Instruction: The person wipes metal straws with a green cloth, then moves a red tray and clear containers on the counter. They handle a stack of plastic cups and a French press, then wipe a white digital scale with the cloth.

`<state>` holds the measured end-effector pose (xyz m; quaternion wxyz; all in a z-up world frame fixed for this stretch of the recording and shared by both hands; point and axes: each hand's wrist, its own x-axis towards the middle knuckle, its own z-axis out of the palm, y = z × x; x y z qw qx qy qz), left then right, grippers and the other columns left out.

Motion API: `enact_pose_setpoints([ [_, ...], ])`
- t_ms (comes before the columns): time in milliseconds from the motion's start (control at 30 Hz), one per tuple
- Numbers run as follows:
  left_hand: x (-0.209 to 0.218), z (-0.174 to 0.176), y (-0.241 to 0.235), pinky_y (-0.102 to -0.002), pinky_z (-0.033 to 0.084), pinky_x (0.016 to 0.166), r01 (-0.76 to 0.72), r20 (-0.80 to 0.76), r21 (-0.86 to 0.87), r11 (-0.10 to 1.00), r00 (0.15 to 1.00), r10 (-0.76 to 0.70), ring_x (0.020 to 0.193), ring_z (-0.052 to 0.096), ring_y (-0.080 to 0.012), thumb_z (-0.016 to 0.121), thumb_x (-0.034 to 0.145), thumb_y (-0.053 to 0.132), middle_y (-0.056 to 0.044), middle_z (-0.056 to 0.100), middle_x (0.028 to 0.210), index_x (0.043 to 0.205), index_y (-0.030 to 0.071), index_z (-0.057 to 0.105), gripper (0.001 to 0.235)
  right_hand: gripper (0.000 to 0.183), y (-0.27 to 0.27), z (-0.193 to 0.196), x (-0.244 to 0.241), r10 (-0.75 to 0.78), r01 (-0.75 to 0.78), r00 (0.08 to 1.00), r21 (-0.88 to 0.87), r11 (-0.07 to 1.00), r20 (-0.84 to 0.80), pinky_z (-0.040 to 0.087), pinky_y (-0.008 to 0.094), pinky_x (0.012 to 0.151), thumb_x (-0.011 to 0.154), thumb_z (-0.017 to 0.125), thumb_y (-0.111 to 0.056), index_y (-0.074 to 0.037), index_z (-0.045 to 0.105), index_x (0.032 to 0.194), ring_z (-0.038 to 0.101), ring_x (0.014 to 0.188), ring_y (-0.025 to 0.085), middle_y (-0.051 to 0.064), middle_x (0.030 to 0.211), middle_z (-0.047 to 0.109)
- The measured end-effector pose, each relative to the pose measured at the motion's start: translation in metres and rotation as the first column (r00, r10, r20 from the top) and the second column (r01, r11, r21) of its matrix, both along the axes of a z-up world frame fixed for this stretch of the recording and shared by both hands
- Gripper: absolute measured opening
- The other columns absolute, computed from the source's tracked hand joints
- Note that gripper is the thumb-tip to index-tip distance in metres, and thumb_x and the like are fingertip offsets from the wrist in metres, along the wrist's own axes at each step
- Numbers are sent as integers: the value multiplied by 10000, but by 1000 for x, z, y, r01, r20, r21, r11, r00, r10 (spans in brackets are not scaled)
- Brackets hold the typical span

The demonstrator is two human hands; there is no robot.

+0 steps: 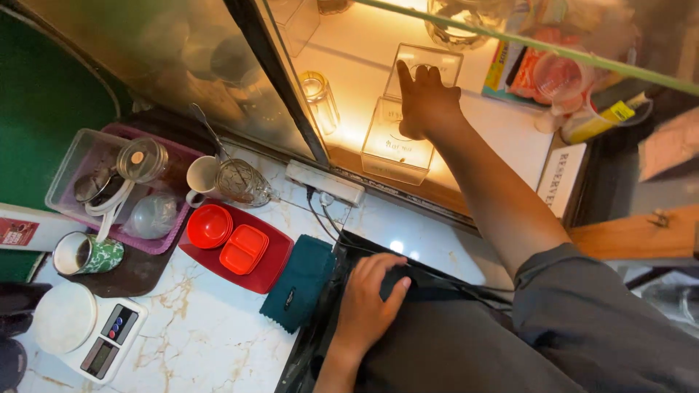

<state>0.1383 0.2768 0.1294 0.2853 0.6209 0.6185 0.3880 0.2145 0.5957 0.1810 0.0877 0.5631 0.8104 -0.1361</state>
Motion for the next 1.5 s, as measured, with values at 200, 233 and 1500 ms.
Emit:
enact_pose_setpoints([
  [200, -8, -4, 16, -434, 459, 1077, -26, -71, 191, 981, 997, 40, 1255, 555, -352, 772, 884, 185, -162, 600, 1324, 1296, 20, 582, 483, 1000, -10, -27, 59, 13, -4, 995, 82, 997, -98, 476, 565, 1041, 835, 691, -179, -114, 101, 1640, 376, 1424, 399, 241, 1511, 402],
  [233, -10, -6, 21, -450, 444, 1103, -74, -61, 220, 973, 994, 90, 1305, 515, -366, 797, 864, 205, -187, 539, 1384, 1359, -2, 516, 606, 962, -8, -30, 68, 1, 14, 991, 106, 994, -136, 498, 538, 1052, 866, 661, -158, -109, 133, 1668, 442, 1406, 402, 245, 1476, 482],
  [1500, -13, 3, -15, -537, 476, 1131, -251, -288, 545, 800, 841, 459, 1353, 485, -458, 933, 759, 449, -269, 402, 1499, 1621, 131, 83, 1252, 990, -154, 57, 80, 481, -378, 788, 314, 871, -385, 539, 494, 810, 840, 702, -147, -96, 138, 1652, 551, 1097, 426, 255, 1158, 554],
])
